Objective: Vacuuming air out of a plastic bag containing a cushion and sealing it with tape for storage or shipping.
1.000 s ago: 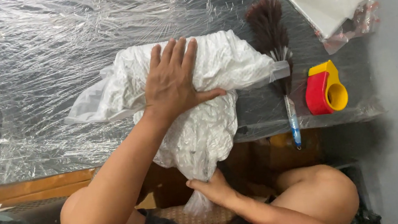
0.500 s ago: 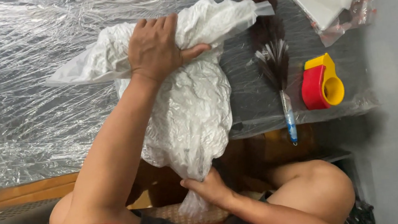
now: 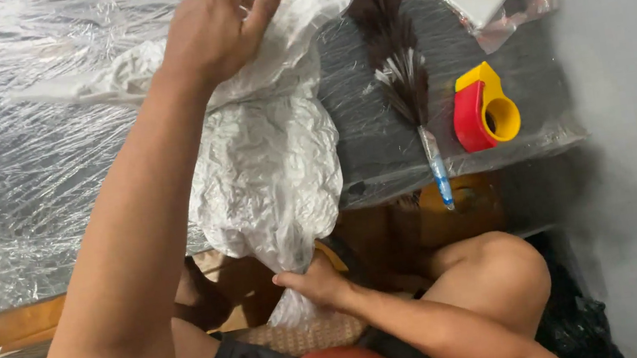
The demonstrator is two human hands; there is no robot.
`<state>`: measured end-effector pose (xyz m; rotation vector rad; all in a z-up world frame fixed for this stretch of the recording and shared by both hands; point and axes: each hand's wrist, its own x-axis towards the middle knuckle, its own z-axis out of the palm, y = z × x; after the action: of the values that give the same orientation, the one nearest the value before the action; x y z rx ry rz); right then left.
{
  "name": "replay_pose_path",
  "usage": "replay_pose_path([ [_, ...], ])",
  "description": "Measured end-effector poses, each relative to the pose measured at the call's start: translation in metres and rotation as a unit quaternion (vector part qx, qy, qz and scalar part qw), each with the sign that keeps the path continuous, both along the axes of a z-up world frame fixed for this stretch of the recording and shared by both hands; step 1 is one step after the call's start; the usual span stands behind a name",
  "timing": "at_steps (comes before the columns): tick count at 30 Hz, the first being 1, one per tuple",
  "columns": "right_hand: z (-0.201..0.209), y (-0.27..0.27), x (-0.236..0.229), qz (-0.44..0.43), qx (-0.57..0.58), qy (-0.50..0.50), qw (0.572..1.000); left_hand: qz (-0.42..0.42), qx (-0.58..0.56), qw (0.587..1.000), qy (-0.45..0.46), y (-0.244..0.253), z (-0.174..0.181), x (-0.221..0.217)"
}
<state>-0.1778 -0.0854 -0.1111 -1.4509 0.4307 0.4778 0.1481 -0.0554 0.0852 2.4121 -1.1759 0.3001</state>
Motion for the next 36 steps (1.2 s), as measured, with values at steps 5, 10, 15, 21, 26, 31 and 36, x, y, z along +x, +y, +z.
replay_pose_path([
  [5, -0.002, -0.002, -0.001, 0.025, -0.002, -0.027, 0.999, 0.077, -0.025, 0.983, -0.166, -0.038, -0.018, 0.011],
  [10, 0.032, -0.006, 0.005, 0.034, -0.023, 0.068, 0.997, 0.064, 0.032, 0.991, -0.116, -0.048, -0.063, -0.011],
  [15, 0.02, -0.005, 0.003, 0.041, -0.037, 0.072, 0.996, 0.024, 0.159, 0.987, -0.012, -0.037, -0.045, -0.035],
  [21, 0.021, -0.004, 0.002, 0.028, -0.034, 0.062, 0.997, 0.044, 0.19, 0.975, -0.104, -0.035, -0.061, -0.034],
  [26, 0.025, -0.008, 0.001, 0.04, -0.036, 0.066, 0.996, 0.061, 0.179, 0.97, -0.151, -0.043, -0.077, -0.019],
  [31, 0.014, -0.006, -0.005, 0.022, -0.046, 0.02, 0.998, 0.072, 0.152, 0.967, -0.193, -0.046, -0.095, 0.003],
  [36, 0.018, -0.009, -0.002, 0.025, -0.042, 0.049, 0.998, 0.09, 0.094, 0.969, -0.211, -0.054, -0.11, 0.027],
])
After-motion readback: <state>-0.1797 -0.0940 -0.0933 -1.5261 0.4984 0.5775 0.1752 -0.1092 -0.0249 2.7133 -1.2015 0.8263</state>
